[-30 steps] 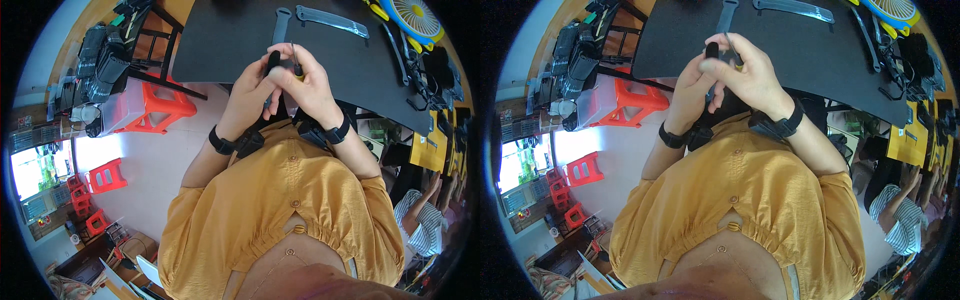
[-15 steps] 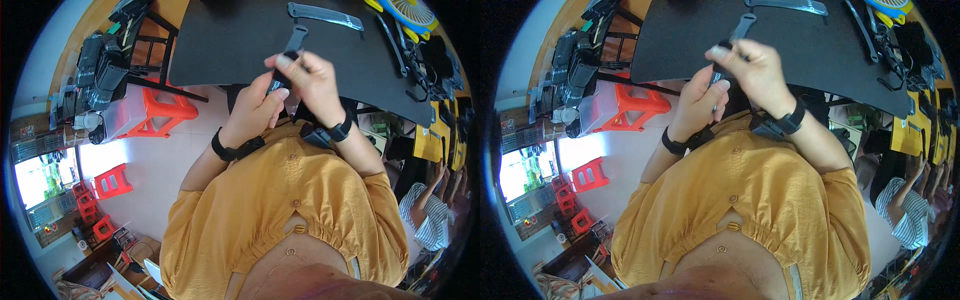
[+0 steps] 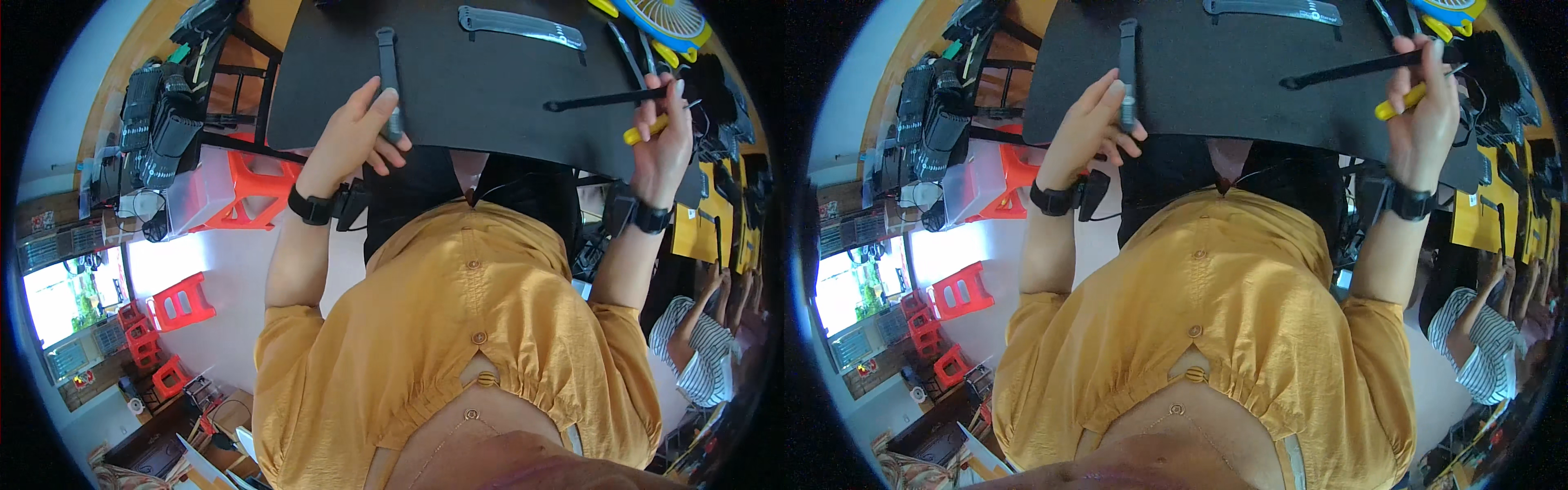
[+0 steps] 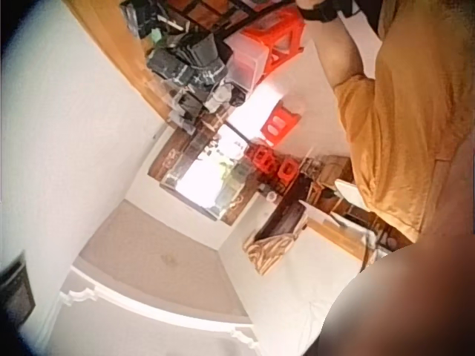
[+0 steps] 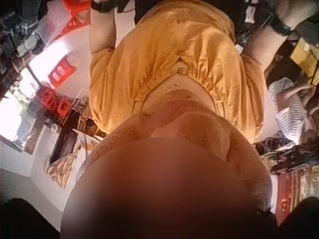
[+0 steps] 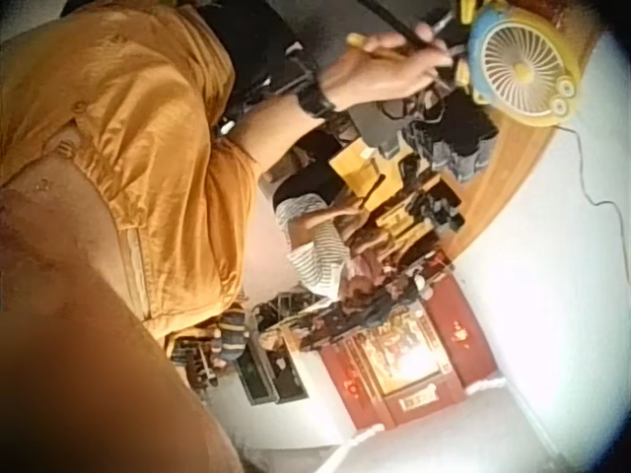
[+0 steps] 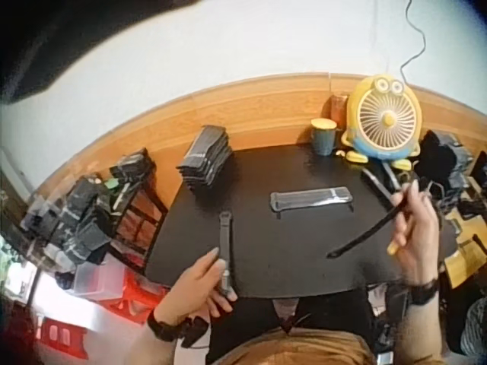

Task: The person is assembling components of a leather strap using a small poking tool.

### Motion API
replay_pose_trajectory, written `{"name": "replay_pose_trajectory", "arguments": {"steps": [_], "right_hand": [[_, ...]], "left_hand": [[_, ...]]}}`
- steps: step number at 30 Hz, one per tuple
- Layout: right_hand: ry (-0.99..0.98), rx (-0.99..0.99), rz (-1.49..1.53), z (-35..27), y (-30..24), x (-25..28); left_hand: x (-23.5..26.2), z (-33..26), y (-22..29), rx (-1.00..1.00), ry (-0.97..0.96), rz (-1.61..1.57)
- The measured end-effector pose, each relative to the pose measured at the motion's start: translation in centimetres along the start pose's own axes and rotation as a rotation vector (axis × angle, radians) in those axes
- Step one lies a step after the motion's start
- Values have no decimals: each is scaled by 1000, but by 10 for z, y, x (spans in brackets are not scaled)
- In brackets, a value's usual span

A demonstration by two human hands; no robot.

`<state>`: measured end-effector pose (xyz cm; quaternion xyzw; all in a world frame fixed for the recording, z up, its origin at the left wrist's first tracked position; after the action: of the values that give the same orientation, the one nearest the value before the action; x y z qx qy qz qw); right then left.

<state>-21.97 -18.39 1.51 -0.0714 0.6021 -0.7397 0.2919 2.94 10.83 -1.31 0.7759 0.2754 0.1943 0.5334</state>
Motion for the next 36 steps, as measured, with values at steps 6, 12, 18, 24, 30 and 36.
{"name": "replay_pose_trajectory", "arguments": {"steps": [6, 12, 18, 24, 30, 36], "right_hand": [[-371, 10, 2, -42, 0, -45], [-548, -8, 205, -59, 0, -81], [-397, -68, -11, -43, 5, -64], [-220, -203, -504, -17, 24, -31], [-241, -322, -727, 26, 23, -19], [-440, -398, -949, 75, 48, -11]], "left_hand": [[0, 1, 41, -382, 96, 729], [-64, 3, 27, -408, -582, 317], [-70, 16, 27, -8, -682, 122], [-59, 44, 45, -25, -617, -6], [-48, 104, 70, -192, -406, 292], [-46, 164, 74, -190, -370, 410]]}}
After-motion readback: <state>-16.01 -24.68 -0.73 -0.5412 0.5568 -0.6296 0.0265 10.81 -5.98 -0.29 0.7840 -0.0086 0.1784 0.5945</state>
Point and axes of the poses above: each hand's wrist, its own z-axis towards the middle knuckle, its own x-axis out of the back of the hand, y = z × x, the point moved 3 cm from there along z, towards the middle knuckle, and after that the axes turned 12 degrees about -z, right-handed, at the moved point
